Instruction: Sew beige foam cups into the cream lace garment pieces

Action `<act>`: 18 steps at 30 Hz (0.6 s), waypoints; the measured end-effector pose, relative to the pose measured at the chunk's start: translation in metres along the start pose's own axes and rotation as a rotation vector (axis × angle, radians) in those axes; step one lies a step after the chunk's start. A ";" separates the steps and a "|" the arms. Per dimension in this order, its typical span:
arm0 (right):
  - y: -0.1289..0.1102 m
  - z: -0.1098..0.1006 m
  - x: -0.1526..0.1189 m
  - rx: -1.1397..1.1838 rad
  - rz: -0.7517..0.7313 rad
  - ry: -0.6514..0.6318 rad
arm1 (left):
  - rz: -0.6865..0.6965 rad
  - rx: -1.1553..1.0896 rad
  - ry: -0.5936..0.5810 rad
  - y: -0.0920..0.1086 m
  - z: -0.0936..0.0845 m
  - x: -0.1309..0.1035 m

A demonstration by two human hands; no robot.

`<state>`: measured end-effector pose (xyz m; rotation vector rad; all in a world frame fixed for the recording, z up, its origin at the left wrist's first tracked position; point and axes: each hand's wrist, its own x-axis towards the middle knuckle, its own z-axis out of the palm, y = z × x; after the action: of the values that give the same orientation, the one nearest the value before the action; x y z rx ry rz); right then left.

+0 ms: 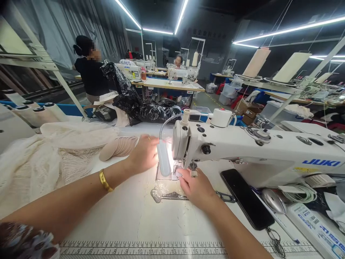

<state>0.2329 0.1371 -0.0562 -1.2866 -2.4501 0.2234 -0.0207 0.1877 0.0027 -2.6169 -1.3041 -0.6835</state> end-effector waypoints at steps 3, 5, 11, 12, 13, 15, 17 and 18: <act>0.001 0.002 -0.001 0.003 -0.020 0.018 | -0.344 -0.186 0.105 -0.011 0.002 0.026; 0.002 0.002 -0.001 0.004 -0.023 0.021 | -0.490 -0.326 0.117 -0.017 0.008 0.041; 0.000 -0.001 0.000 -0.024 0.003 -0.008 | -0.615 -0.457 0.381 -0.035 -0.019 0.046; -0.001 -0.002 0.001 -0.023 -0.004 -0.005 | -0.595 -0.442 0.465 -0.035 -0.031 0.039; -0.001 -0.002 0.001 -0.020 -0.014 0.004 | -0.507 -0.395 0.592 -0.033 -0.042 0.031; -0.002 -0.004 0.002 -0.009 -0.034 0.029 | -0.240 -0.203 0.659 -0.023 -0.055 0.008; -0.003 -0.005 0.003 0.016 -0.040 0.046 | 0.066 -0.033 0.430 -0.006 -0.052 -0.017; -0.003 -0.005 0.004 0.032 -0.041 0.050 | 0.208 0.002 0.258 0.004 -0.043 -0.028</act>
<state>0.2310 0.1385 -0.0498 -1.2131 -2.4181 0.2167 -0.0469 0.1517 0.0283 -2.5107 -0.9447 -0.9424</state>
